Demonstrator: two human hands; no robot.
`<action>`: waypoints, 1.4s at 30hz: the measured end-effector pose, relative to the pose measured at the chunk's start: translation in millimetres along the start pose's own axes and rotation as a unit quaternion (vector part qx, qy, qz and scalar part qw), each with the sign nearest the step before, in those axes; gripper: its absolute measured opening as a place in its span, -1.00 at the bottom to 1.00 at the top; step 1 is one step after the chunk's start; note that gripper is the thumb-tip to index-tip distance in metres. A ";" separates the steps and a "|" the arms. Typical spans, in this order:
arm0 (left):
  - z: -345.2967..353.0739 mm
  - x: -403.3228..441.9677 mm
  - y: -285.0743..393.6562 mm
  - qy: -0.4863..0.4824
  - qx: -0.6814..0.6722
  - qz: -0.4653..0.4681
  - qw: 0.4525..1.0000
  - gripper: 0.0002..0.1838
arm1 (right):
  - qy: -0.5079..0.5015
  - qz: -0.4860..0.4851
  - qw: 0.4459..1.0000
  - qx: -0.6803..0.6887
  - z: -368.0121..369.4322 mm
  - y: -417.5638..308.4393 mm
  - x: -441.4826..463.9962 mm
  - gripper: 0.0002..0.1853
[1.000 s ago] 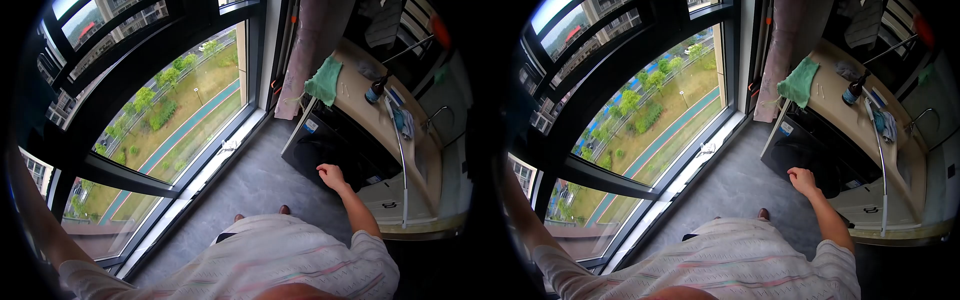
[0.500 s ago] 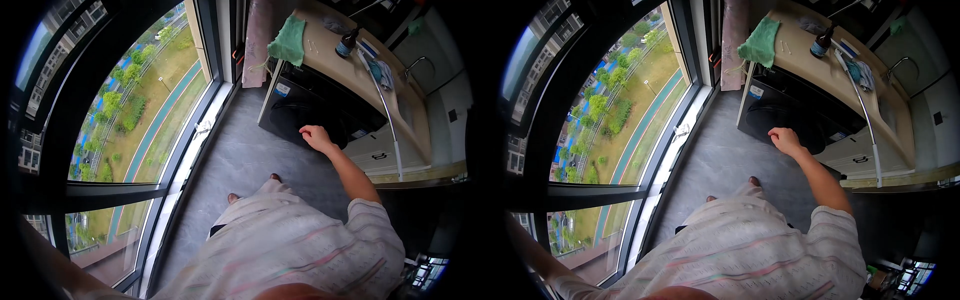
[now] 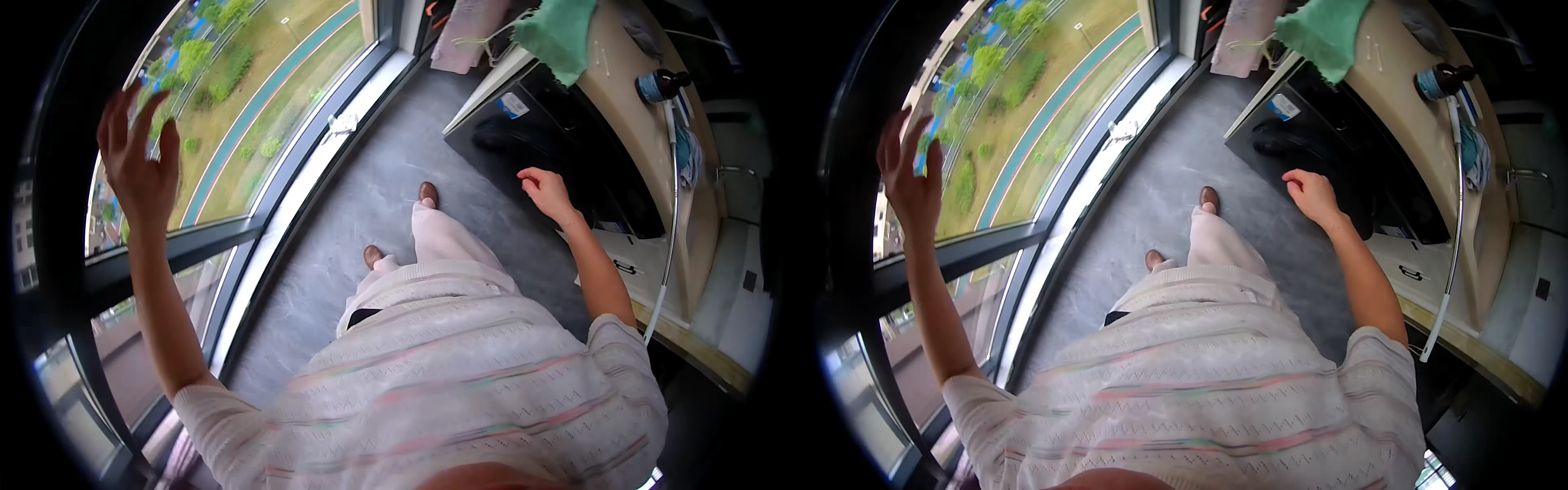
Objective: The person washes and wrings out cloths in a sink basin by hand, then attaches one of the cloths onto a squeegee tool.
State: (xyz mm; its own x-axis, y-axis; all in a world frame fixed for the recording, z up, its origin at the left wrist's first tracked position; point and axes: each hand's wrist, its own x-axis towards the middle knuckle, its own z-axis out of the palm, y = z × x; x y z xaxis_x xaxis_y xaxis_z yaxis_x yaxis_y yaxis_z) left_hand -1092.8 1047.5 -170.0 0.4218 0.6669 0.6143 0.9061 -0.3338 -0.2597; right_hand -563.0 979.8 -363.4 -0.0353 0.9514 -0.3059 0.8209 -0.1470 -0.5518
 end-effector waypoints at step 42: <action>222.8 98.2 259.6 -0.333 -0.369 -0.009 0.867 -0.77 | 0.554 -0.053 0.736 0.385 -434.6 180.8 -35.6 -0.81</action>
State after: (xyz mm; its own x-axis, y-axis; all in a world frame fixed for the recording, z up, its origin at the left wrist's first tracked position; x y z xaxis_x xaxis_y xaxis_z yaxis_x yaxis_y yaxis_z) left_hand -809.1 1174.7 -343.1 0.5559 0.8310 -0.0181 0.7489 -0.4913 0.4446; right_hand -165.7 1037.0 -115.1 0.7608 0.5429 0.3556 0.2648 0.2405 -0.9338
